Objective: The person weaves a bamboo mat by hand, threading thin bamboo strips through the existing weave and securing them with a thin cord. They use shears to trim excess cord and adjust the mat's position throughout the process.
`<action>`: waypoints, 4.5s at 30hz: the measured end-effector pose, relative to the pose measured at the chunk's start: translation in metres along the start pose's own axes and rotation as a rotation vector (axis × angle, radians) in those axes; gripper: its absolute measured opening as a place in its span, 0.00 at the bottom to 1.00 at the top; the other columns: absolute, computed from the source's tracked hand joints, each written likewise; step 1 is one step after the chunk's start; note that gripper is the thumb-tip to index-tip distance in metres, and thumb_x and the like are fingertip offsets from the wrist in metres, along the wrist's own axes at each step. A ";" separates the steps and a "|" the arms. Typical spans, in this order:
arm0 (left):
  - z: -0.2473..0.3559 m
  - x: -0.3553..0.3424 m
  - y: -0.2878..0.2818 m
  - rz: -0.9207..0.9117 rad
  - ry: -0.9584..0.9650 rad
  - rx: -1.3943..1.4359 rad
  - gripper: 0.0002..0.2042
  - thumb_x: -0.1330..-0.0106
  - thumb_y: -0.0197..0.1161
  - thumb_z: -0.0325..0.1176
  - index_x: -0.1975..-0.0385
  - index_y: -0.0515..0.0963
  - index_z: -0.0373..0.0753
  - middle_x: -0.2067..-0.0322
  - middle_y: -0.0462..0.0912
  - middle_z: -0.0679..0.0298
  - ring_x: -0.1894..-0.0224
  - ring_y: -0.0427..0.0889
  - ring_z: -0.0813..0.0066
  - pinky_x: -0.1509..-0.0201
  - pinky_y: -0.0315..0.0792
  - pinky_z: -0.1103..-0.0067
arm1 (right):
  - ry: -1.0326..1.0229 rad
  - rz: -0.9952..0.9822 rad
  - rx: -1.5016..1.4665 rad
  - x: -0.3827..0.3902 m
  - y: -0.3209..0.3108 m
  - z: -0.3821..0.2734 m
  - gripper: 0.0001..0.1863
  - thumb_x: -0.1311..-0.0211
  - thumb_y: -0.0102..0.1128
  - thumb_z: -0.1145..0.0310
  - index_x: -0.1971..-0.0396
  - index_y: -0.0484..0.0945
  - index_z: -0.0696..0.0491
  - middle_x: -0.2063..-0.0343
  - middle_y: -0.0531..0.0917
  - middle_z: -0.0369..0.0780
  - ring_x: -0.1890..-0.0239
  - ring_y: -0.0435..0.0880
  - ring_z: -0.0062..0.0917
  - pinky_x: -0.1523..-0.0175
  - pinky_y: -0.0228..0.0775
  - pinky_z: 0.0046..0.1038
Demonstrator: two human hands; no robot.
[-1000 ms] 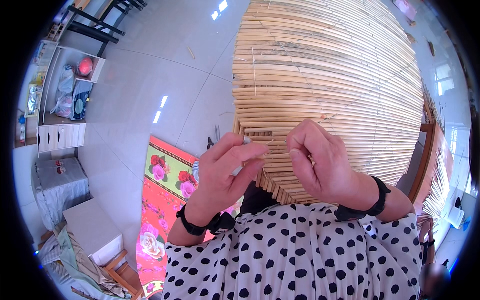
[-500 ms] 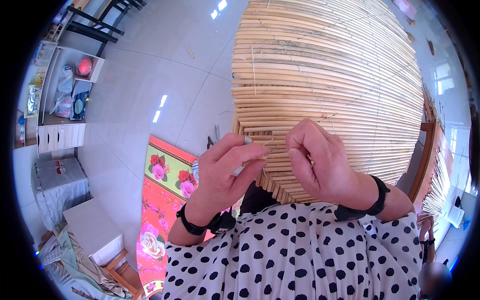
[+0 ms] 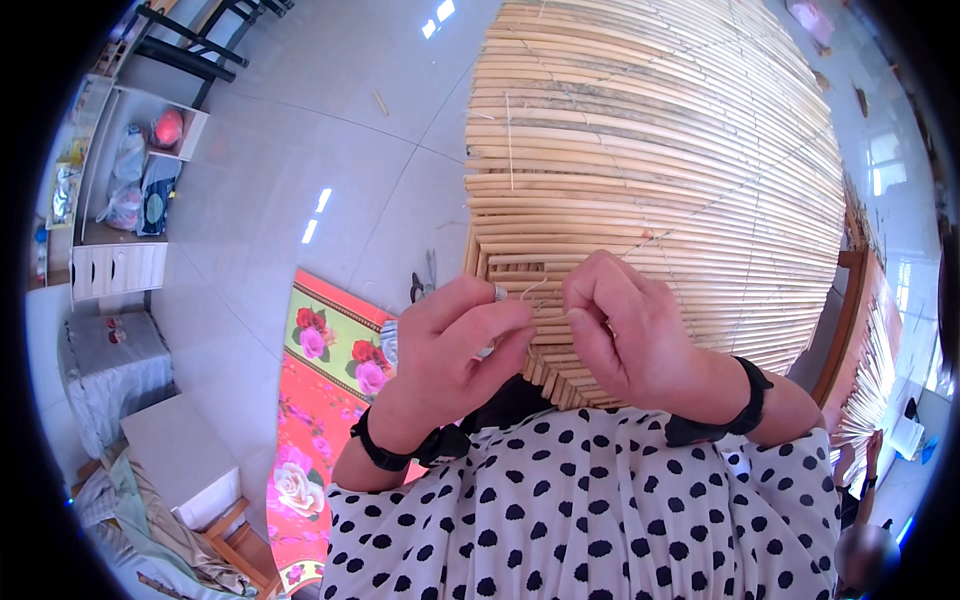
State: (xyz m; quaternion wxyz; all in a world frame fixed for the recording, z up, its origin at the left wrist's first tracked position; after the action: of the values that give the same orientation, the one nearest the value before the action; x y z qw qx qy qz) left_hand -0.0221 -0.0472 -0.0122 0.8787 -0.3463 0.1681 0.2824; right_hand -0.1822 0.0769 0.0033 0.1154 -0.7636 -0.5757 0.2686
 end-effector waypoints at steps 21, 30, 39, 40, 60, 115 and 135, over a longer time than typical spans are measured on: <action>-0.013 -0.019 -0.013 -0.162 -0.005 -0.376 0.09 0.54 0.68 0.22 0.72 0.78 0.38 0.75 0.67 0.65 0.78 0.72 0.70 0.78 0.66 0.76 | -0.136 -0.013 0.441 0.004 -0.012 0.019 0.12 0.51 0.66 0.80 0.64 0.81 0.55 0.65 0.79 0.40 0.64 0.79 0.34 0.62 0.73 0.31; -0.009 -0.028 -0.012 -0.231 -0.067 -0.388 0.10 0.56 0.66 0.22 0.76 0.72 0.39 0.76 0.66 0.65 0.78 0.73 0.69 0.79 0.66 0.75 | -0.190 0.000 0.498 0.006 -0.005 0.028 0.16 0.58 0.67 0.80 0.64 0.83 0.55 0.66 0.77 0.38 0.64 0.77 0.33 0.62 0.72 0.30; -0.007 -0.029 -0.010 -0.242 -0.096 -0.369 0.10 0.56 0.66 0.23 0.76 0.72 0.38 0.75 0.65 0.64 0.79 0.72 0.68 0.79 0.65 0.74 | -0.215 0.008 0.502 0.008 -0.004 0.033 0.18 0.61 0.67 0.80 0.64 0.84 0.55 0.66 0.77 0.38 0.64 0.76 0.33 0.62 0.71 0.30; -0.007 -0.029 -0.010 -0.237 -0.101 -0.371 0.10 0.56 0.66 0.23 0.76 0.72 0.38 0.75 0.65 0.64 0.79 0.72 0.68 0.79 0.65 0.74 | -0.217 0.008 0.501 0.008 -0.004 0.033 0.18 0.61 0.67 0.80 0.64 0.84 0.55 0.66 0.77 0.38 0.64 0.76 0.33 0.61 0.71 0.30; -0.006 -0.031 -0.009 -0.248 -0.153 -0.338 0.10 0.54 0.65 0.22 0.77 0.70 0.38 0.75 0.64 0.64 0.79 0.71 0.67 0.79 0.64 0.74 | -0.215 0.016 0.496 0.009 -0.004 0.034 0.18 0.62 0.68 0.82 0.64 0.84 0.55 0.66 0.78 0.38 0.64 0.76 0.33 0.62 0.71 0.29; -0.013 -0.032 -0.008 -0.294 -0.041 -0.343 0.11 0.57 0.65 0.19 0.73 0.73 0.36 0.75 0.65 0.64 0.80 0.72 0.68 0.81 0.64 0.74 | -0.249 0.052 0.471 0.010 -0.001 0.040 0.20 0.66 0.66 0.79 0.64 0.85 0.56 0.65 0.78 0.37 0.64 0.76 0.33 0.60 0.72 0.29; -0.023 -0.034 0.002 -0.294 0.031 -0.383 0.10 0.57 0.63 0.23 0.74 0.71 0.35 0.74 0.63 0.64 0.80 0.71 0.72 0.82 0.62 0.77 | -0.227 0.060 0.499 0.008 0.002 0.048 0.20 0.68 0.66 0.78 0.65 0.85 0.55 0.66 0.79 0.37 0.64 0.76 0.34 0.61 0.72 0.30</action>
State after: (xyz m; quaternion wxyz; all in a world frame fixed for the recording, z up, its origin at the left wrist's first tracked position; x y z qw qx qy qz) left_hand -0.0523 -0.0749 -0.0136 0.8259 -0.5317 0.0725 0.1728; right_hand -0.2052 0.0769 -0.0396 0.2267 -0.6933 -0.4781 0.4893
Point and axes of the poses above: each hand's wrist, its own x-axis away from the middle knuckle, its own y-axis out of the palm, z = x × y, the point moved 1 cm from there along -x, towards the middle knuckle
